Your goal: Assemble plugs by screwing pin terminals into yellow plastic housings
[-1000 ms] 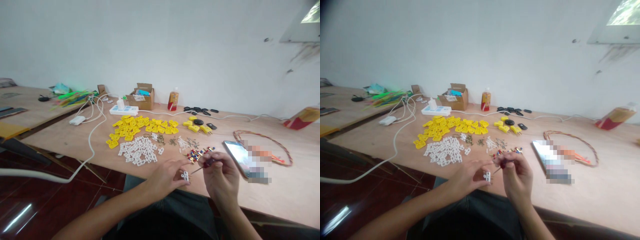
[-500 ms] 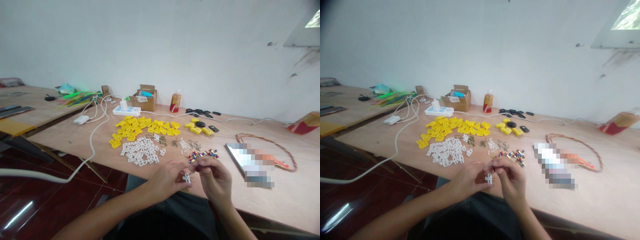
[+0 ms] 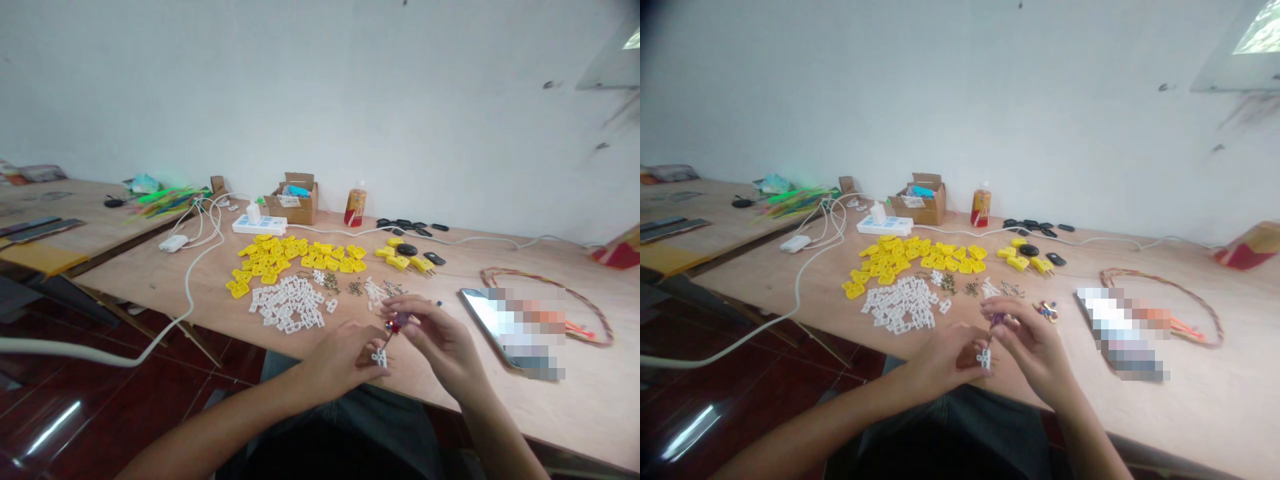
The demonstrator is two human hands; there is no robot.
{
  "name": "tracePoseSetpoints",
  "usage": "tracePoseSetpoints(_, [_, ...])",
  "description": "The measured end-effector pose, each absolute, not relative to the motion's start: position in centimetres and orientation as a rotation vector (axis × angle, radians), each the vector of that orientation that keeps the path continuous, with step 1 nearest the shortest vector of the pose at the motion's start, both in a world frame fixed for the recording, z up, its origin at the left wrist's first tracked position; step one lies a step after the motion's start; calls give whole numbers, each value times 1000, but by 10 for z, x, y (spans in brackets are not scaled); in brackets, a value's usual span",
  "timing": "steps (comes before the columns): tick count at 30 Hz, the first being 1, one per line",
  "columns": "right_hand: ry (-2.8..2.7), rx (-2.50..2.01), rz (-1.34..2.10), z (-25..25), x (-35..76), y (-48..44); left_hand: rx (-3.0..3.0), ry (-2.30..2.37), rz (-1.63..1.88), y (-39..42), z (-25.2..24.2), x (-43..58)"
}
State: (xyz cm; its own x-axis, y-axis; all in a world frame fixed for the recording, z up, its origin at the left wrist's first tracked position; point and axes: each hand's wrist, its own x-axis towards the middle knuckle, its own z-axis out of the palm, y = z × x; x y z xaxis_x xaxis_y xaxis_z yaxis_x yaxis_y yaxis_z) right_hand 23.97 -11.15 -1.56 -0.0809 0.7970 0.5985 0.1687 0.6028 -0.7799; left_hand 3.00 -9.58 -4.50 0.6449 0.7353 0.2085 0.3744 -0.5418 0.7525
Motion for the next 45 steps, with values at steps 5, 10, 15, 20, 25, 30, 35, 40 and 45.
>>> tracePoseSetpoints(5, [-1584,-749,622,-25,243,-121,2154,811,731,-95,-47,30])
tracePoseSetpoints(10, [-1567,-770,643,-29,245,-122,2102,813,758,-96,-45,30])
tracePoseSetpoints(15, [-1586,-725,576,-31,250,-121,2102,833,715,-93,-46,30])
tracePoseSetpoints(20, [-1597,-746,706,-35,250,-122,2131,791,739,-94,-43,29])
tracePoseSetpoints(25, [-1562,-612,606,-33,245,-120,2161,784,711,-94,-42,29])
tracePoseSetpoints(30, [-1613,-659,679,-39,246,-121,2173,768,712,-93,-42,29])
tracePoseSetpoints(35, [-1557,-625,656,-33,239,-121,2166,755,707,-94,-40,29])
tracePoseSetpoints(40, [-1650,-598,671,-34,244,-121,2177,844,657,-94,-41,29])
tracePoseSetpoints(45, [-1598,-648,667,-37,240,-121,2127,753,718,-94,-39,29])
